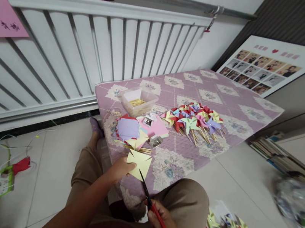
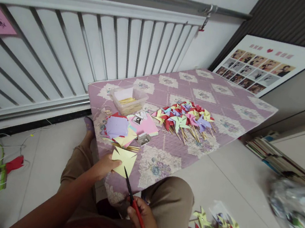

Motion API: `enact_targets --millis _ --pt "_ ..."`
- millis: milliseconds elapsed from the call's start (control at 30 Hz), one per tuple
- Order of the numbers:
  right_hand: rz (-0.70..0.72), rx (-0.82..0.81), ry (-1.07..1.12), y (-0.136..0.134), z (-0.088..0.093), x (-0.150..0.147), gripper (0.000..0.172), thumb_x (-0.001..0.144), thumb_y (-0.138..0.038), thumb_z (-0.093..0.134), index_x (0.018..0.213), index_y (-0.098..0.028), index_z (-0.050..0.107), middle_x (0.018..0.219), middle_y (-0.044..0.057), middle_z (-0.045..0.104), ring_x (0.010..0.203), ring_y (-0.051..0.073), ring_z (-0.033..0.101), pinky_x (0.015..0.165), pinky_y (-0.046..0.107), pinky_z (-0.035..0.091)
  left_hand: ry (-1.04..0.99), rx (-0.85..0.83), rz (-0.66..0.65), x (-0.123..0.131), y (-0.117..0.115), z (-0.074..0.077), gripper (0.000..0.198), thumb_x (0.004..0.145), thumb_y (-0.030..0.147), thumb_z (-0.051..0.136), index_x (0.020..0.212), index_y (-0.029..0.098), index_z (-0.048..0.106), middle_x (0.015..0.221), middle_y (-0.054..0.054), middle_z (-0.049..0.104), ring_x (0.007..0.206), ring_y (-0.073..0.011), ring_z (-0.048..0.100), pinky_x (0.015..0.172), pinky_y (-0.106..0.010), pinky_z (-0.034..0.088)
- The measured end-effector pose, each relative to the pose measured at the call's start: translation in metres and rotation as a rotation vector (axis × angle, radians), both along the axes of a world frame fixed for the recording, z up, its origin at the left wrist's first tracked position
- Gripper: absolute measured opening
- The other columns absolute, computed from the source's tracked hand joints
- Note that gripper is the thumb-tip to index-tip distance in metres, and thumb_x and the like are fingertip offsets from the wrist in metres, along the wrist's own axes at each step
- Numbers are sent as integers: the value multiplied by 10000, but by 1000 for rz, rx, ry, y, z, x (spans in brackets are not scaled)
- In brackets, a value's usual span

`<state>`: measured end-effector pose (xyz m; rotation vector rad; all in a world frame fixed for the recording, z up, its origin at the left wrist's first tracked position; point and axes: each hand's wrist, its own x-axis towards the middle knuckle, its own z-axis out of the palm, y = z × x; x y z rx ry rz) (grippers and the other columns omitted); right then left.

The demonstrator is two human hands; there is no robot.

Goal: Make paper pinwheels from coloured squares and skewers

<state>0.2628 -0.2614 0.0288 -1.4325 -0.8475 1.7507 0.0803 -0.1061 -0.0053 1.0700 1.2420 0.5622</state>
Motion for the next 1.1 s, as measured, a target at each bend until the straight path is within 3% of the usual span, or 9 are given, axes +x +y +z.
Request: enact_targets --millis 200,367,433,500,633,833,967,1100 --pt "6 50 -35 -4 -1 2 441 746 -600 665 904 -190 620 690 -25 494 556 98 381 505 207 335 -16 -18 4 2 -1 12 219 719 282 647 869 126 680 696 -28 679 528 -110 530 441 -207 361" --pt "101 199 -42 -8 9 11 539 732 -660 630 1013 -200 644 874 50 607 788 207 526 731 305 451 -42 -19 21 0 -1 20 205 725 244 595 871 120 666 665 -26 661 502 -109 513 433 -211 347" --pt "149 220 -52 -11 16 18 585 706 -697 628 1027 -208 644 854 45 595 781 206 519 723 308 447 -52 -20 23 -6 0 24 205 722 248 584 856 115 664 639 -27 647 492 -112 507 428 -214 340" --pt "153 199 -65 -13 20 26 633 692 -731 611 1051 -211 628 794 23 559 688 167 489 618 273 427 -54 -17 -2 -16 1 31 191 703 252 600 823 120 670 643 -35 650 503 -122 518 428 -218 340" --pt "61 106 -79 -4 28 35 727 689 -746 601 1182 -217 530 772 3 546 511 87 384 420 199 274 -12 42 -194 -38 8 55 173 690 253 627 812 150 694 688 -40 673 541 -137 539 480 -232 377" --pt "-136 211 -99 46 53 14 592 687 -520 761 1137 -225 515 888 24 629 624 130 521 540 250 397 98 225 -543 -43 24 91 202 601 166 675 794 192 728 739 -11 711 619 -174 584 551 -235 404" --pt "-100 266 -90 72 63 -11 503 681 -407 787 1080 -211 553 810 -15 620 691 141 547 622 258 423 42 307 -648 -35 28 103 297 529 125 722 810 218 738 728 -9 711 665 -210 610 572 -245 423" --pt "-18 278 -56 78 59 -31 395 713 -363 751 1025 -200 570 770 -37 607 633 115 519 603 246 414 40 214 -693 -34 29 108 266 498 110 749 739 219 724 678 -10 691 636 -211 599 553 -251 412"
